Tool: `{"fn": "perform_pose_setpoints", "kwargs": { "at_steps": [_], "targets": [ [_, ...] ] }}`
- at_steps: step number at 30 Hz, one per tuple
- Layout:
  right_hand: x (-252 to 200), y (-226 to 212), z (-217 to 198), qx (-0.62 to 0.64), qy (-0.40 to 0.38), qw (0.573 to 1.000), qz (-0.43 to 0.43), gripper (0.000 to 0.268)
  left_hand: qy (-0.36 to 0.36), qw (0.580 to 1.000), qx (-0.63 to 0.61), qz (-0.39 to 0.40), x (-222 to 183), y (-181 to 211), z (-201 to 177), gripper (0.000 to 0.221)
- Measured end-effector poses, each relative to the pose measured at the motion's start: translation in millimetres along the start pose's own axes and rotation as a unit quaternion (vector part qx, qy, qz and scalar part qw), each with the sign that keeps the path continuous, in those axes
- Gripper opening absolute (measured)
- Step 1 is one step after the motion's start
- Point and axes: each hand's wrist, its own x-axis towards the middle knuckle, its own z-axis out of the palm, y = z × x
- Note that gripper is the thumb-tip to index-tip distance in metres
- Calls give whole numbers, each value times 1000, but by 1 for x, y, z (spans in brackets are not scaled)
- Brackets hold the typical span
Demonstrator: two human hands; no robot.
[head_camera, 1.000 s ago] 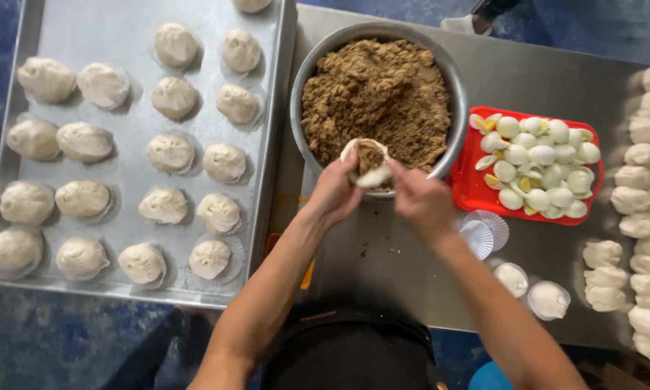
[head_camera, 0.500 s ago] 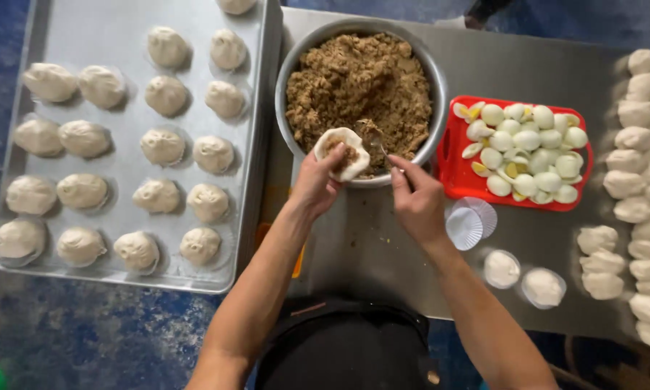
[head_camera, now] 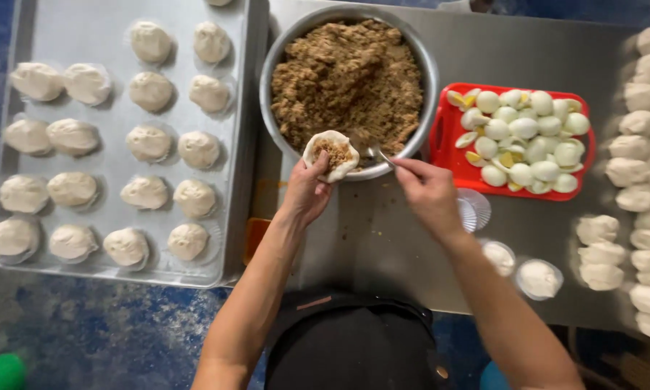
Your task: Preparing and filling steamed buns with meat filling and hard-boiled egg.
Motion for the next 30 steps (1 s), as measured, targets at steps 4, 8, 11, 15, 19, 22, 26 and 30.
{"fn": "perform_pose_setpoints", "kwargs": {
  "at_steps": [4, 8, 11, 15, 19, 22, 26, 30],
  "targets": [
    [-8, -4, 30, -228, 80, 945, -220, 30, -2, 1000, -8, -3, 16, -21, -1, 35],
    [-25, 6, 36, -387, 102, 840, -366, 42, 39, 997, -52, 31, 18, -8, 12, 36],
    [-38, 4, 39, -363, 105, 853, -361, 42, 48, 996, -55, 44, 9, 13, 15, 36],
    [-48, -12, 42, -278, 132, 899, -311, 30, 58, 998, -19, 22, 4, 17, 13, 34],
    [-44, -27, 57, -236, 144, 915, -293, 25, 77, 997, 28, 4, 0, 10, 20, 26],
    [-32, -21, 65, -235, 147, 915, -293, 22, 75, 996, 49, 9, -5, 9, 13, 24],
    [-1, -5, 53, -260, 143, 927, -229, 25, 37, 998, 52, 8, -3, 12, -4, 24],
    [11, 12, 17, -197, 36, 972, -127, 42, 28, 998, 57, -14, -12, 23, -4, 29]
  ]
}}
